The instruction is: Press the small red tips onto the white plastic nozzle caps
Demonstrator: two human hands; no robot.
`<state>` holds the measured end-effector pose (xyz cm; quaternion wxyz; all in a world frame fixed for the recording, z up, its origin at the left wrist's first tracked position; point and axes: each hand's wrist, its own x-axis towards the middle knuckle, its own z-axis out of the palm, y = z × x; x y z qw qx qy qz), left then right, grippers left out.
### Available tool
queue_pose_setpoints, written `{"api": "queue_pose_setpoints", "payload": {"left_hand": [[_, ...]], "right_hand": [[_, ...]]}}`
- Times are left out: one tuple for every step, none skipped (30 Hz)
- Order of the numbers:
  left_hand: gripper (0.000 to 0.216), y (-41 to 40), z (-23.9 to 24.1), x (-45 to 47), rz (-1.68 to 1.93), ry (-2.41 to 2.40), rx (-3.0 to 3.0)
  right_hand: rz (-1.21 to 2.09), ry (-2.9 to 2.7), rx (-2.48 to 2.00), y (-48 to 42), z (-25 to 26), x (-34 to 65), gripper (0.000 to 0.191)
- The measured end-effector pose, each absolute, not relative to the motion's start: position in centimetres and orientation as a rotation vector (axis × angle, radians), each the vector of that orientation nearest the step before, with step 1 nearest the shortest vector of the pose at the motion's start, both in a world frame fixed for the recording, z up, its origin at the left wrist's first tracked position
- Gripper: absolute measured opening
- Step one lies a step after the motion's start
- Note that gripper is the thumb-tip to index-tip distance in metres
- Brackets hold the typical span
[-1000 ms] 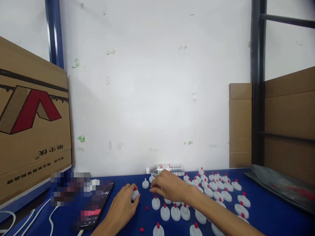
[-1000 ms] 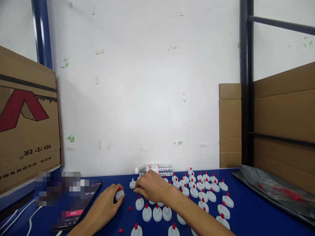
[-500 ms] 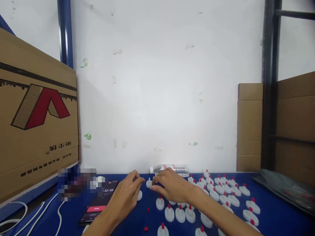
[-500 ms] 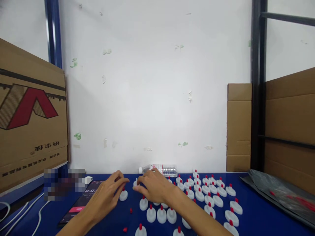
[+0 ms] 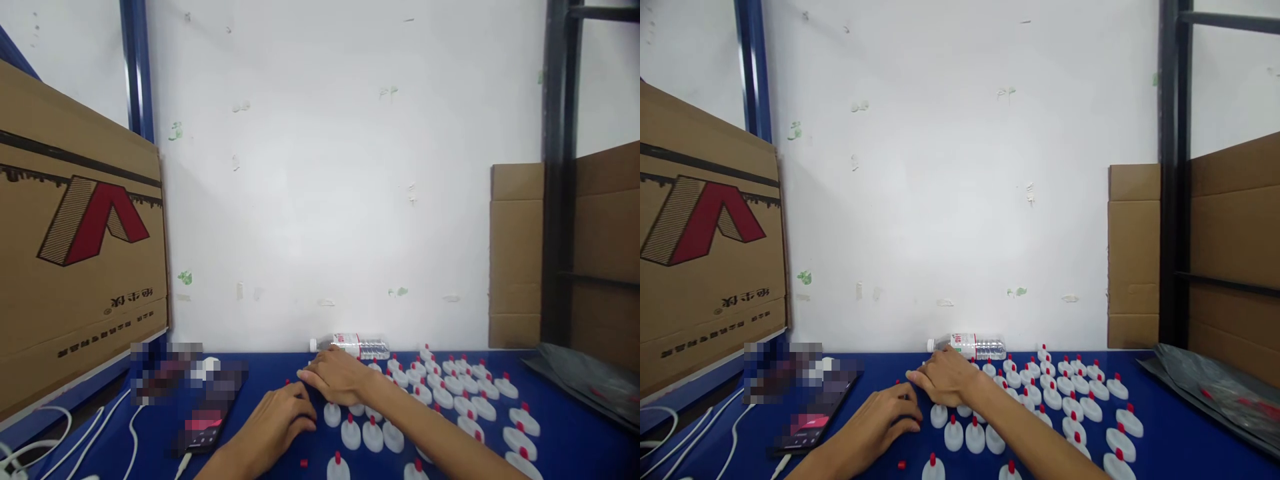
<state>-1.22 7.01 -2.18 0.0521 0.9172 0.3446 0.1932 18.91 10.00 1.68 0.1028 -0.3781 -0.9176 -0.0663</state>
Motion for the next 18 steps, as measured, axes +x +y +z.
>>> {"api": "queue_pose_setpoints", "payload": {"left_hand": [[0.014, 6.9, -2.2, -1.0, 0.595, 1.051, 2.804], [0.014, 6.8, -2.2, -0.9, 0.609, 1.058, 2.818], [0.014, 6.8, -2.2, -0.9, 0.633, 1.069, 2.828], [0.014, 6.9, -2.1, -0.9, 0.668, 1.085, 2.833], [0.015, 7.0, -2.1, -1.0, 0.711, 1.104, 2.830], [0.016, 7.2, -2.1, -1.1, 0.760, 1.125, 2.821], [0.017, 7.5, -2.0, -1.3, 0.814, 1.145, 2.806], [0.017, 7.7, -1.9, -1.4, 0.870, 1.164, 2.785], [0.017, 7.9, -1.8, -1.5, 0.926, 1.179, 2.760], [0.017, 8.1, -1.7, -1.6, 0.980, 1.189, 2.733], [0.018, 8.2, -1.7, -1.7, 1.028, 1.191, 2.709], [0.019, 8.3, -1.7, -1.7, 1.071, 1.184, 2.687], [0.019, 8.3, -1.7, -1.6, 1.104, 1.169, 2.670], [0.019, 8.3, -1.7, -1.6, 1.130, 1.147, 2.658], [0.019, 8.3, -1.7, -1.5, 1.148, 1.118, 2.650], [0.019, 8.2, -1.7, -1.4, 1.159, 1.084, 2.644], [0.020, 8.1, -1.7, -1.2, 1.165, 1.050, 2.639], [0.021, 8.0, -1.7, -1.1, 1.169, 1.017, 2.633]], "right_hand": [[-0.199, -2.698, -1.121, 9.8, 1.9, 19.0, 0.056], [-0.205, -2.678, -1.131, 9.6, 2.1, 19.2, 0.058], [-0.213, -2.649, -1.147, 9.3, 2.3, 19.4, 0.058], [-0.222, -2.610, -1.168, 9.0, 2.4, 19.6, 0.058], [-0.231, -2.568, -1.191, 8.6, 2.6, 19.9, 0.056], [-0.237, -2.531, -1.211, 8.2, 2.7, 20.2, 0.051], [-0.236, -2.506, -1.222, 7.8, 2.7, 20.5, 0.045], [-0.228, -2.498, -1.222, 7.3, 2.8, 20.8, 0.036], [-0.213, -2.506, -1.210, 6.9, 2.8, 21.1, 0.026], [-0.192, -2.528, -1.188, 6.6, 2.7, 21.3, 0.016], [-0.168, -2.557, -1.159, 6.3, 2.7, 21.5, 0.011], [-0.143, -2.584, -1.131, 6.0, 2.7, 21.6, 0.012], [-0.121, -2.602, -1.109, 5.8, 2.7, 21.7, 0.016], [-0.102, -2.610, -1.096, 5.6, 2.7, 21.6, 0.020], [-0.087, -2.608, -1.091, 5.5, 2.8, 21.5, 0.025], [-0.077, -2.600, -1.091, 5.4, 2.8, 21.4, 0.029], [-0.070, -2.589, -1.095, 5.3, 2.9, 21.3, 0.033], [-0.065, -2.579, -1.098, 5.3, 2.9, 21.2, 0.035]]}}
